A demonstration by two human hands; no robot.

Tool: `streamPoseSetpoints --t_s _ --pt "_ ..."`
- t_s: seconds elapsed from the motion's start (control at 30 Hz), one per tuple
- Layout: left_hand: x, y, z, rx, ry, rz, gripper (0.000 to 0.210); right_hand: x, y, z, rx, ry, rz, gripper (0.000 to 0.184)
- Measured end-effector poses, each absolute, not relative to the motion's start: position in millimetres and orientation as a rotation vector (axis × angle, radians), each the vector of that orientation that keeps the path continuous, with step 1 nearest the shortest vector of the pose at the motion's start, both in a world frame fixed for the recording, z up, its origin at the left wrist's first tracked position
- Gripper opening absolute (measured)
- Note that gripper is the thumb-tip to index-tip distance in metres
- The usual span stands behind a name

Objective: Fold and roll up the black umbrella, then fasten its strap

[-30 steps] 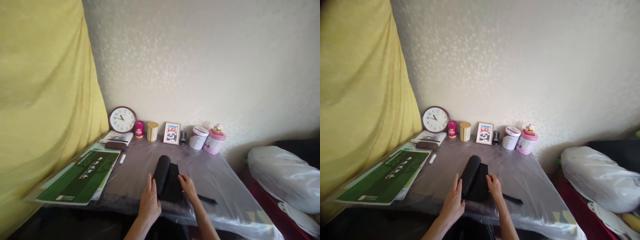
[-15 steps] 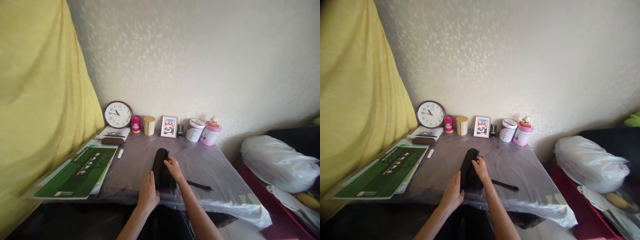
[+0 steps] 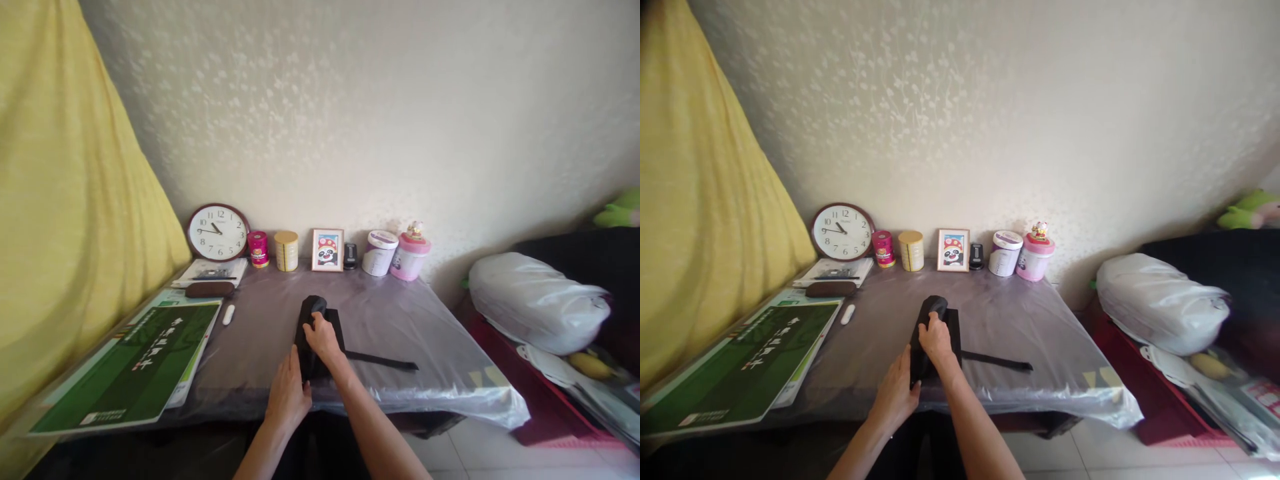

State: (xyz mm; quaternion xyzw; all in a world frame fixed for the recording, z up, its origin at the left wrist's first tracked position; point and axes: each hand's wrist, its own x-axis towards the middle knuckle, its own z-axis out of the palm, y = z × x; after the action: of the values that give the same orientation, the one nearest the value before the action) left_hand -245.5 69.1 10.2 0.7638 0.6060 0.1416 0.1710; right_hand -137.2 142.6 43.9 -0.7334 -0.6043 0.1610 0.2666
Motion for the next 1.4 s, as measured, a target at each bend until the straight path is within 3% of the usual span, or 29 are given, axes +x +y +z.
streamPoseSetpoints --t_s 0.33,0.7,1.03,1.23,1.4 --pt "-249.0 70.2 1.4 2.184 1.695 0.520 0.066 -144.2 131.5 43.4 -1.903 -1.598 0.595 0.031" --pt "-248.4 67.6 11.2 2.015 1.623 0.600 0.087 -144.7 119.5 53.7 -1.711 -1.635 0.815 0.022" --pt "-247.6 69.4 12.5 2.056 1.631 0.523 0.083 -138.2 127.7 37.0 -1.512 -1.587 1.016 0.025" --pt "-246.5 69.7 9.1 2.057 1.651 0.524 0.080 -137.3 122.7 43.4 -1.453 -1.608 0.974 0.021" --pt "-246.2 69.8 2.3 2.054 1.663 0.552 0.074 -137.0 128.3 43.6 -1.441 -1.445 1.242 0.023"
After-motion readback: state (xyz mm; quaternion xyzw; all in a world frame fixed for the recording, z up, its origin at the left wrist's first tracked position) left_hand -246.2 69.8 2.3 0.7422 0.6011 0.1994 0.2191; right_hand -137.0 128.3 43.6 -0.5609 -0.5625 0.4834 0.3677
